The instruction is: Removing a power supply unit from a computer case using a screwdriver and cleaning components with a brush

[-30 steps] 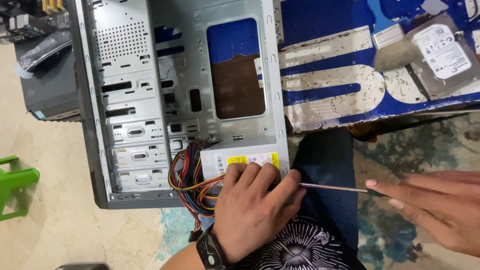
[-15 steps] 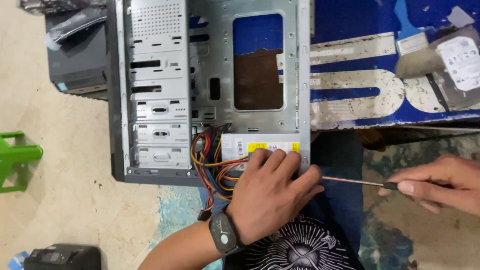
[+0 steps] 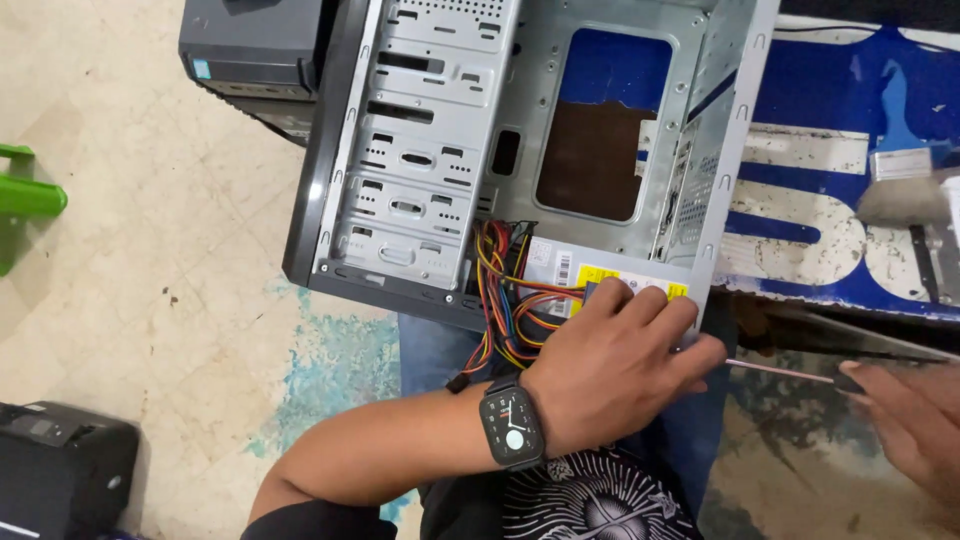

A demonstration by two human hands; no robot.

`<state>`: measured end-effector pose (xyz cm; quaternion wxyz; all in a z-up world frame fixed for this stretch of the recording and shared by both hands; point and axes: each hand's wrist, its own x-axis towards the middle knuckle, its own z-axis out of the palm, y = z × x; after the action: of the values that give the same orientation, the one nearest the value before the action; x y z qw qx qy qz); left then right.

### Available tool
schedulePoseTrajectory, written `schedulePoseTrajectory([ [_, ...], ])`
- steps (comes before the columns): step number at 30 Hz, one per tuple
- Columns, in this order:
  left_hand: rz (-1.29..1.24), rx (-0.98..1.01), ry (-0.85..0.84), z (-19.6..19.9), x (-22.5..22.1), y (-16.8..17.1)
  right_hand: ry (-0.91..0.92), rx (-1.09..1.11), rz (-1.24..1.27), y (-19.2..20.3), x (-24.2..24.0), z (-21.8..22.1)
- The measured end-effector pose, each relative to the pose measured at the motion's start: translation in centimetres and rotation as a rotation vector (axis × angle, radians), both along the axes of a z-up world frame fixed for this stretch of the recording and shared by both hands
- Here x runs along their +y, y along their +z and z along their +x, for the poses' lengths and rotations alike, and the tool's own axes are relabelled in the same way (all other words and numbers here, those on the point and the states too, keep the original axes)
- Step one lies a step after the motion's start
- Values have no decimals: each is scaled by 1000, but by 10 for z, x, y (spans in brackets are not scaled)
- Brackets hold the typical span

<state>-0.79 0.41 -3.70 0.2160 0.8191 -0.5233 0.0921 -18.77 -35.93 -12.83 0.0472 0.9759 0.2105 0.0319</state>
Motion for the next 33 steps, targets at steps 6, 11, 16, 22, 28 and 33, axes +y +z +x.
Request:
schedulePoseTrajectory([
  [6, -40, -14, 10, -1, -2, -7, -387, 243, 182, 39, 32, 30],
  [11, -35, -41, 22, -1, -3, -8, -352, 349, -22, 5, -7, 26],
  [16, -88, -36, 36, 0, -4, -4, -434, 324, 56, 17, -4, 16],
  [22, -58, -41, 10, 3, -3, 0, -495, 156, 218, 51, 54, 29],
  [28, -61, -37, -1, 4, -1, 6, -300, 144, 68, 54, 44, 36],
  [33, -50, -38, 4, 5, -1, 6, -401, 169, -99, 50, 46, 28],
])
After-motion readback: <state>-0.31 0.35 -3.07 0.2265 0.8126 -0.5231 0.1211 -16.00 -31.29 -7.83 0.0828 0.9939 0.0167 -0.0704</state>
